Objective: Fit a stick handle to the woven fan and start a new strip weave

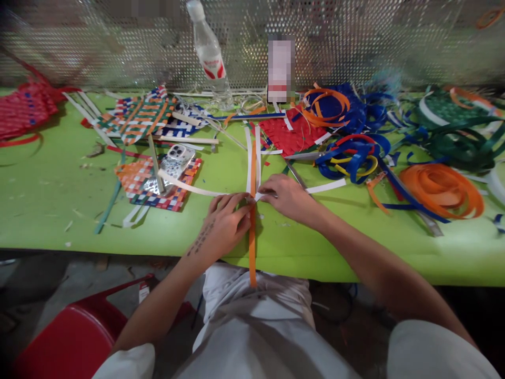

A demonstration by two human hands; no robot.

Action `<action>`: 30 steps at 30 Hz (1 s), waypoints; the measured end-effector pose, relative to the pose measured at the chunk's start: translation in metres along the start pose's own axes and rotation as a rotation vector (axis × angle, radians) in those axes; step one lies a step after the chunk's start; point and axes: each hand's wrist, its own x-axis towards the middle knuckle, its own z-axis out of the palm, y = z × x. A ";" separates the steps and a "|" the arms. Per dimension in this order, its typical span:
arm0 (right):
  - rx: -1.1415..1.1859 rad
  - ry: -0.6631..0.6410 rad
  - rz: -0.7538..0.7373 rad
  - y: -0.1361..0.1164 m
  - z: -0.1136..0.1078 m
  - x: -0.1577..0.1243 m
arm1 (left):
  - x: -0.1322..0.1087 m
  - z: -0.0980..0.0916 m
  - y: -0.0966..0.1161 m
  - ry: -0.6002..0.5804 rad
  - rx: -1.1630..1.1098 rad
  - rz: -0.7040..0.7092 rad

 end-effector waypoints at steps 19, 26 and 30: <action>-0.016 0.104 -0.057 0.005 0.013 -0.008 | 0.000 -0.001 0.002 -0.030 -0.001 -0.024; -0.053 0.131 -0.191 0.008 0.016 -0.017 | -0.001 0.003 0.001 -0.009 0.026 0.002; -0.082 0.087 -0.188 0.008 0.014 -0.017 | -0.002 0.003 0.002 0.001 0.029 -0.006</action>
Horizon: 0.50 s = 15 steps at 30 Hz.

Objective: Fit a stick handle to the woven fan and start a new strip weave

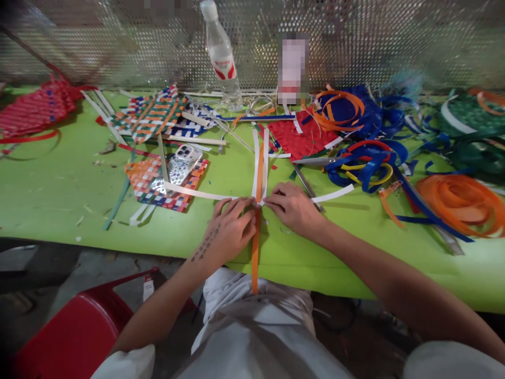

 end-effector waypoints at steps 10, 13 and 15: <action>-0.032 0.002 -0.019 -0.003 -0.001 -0.002 | 0.002 0.002 0.003 0.014 0.023 0.007; -0.019 0.017 -0.021 -0.003 -0.001 -0.001 | 0.001 0.002 0.001 0.032 0.015 0.019; 0.007 0.022 -0.011 -0.003 -0.001 -0.001 | 0.001 0.001 0.001 0.031 0.008 0.013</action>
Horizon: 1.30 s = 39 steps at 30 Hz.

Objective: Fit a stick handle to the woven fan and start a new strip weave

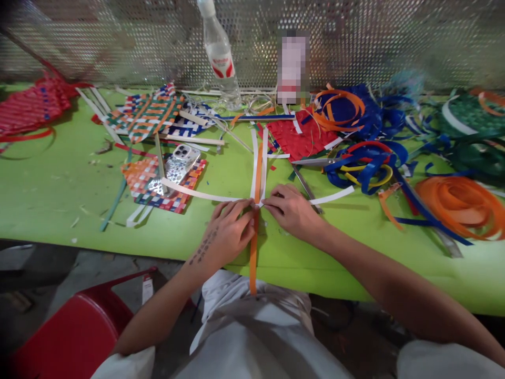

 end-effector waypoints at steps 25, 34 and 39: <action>0.074 -0.014 0.017 0.000 0.001 0.000 | 0.002 0.007 0.011 0.042 0.060 -0.001; 0.050 -0.033 0.004 0.001 0.001 -0.002 | 0.007 0.004 0.009 0.035 0.089 0.007; -0.009 -0.064 -0.028 0.001 0.001 -0.003 | 0.006 0.007 0.009 0.014 0.098 0.023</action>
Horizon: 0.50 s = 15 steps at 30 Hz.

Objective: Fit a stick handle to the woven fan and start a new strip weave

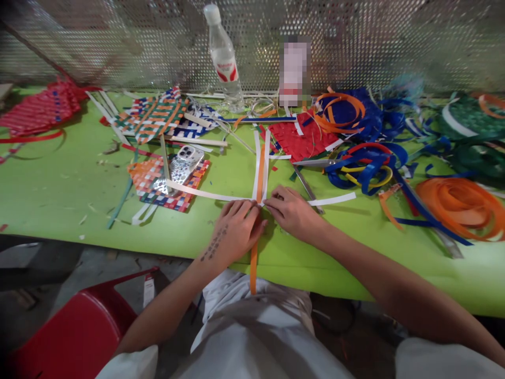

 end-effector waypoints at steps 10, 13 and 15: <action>0.052 0.016 0.030 0.001 0.003 0.000 | -0.008 0.004 -0.001 -0.023 -0.035 -0.031; 0.079 0.013 0.050 0.000 0.000 0.002 | -0.009 0.006 -0.001 -0.021 -0.029 -0.030; 0.101 0.003 0.070 0.000 -0.002 0.003 | -0.008 0.005 -0.001 -0.028 -0.020 -0.029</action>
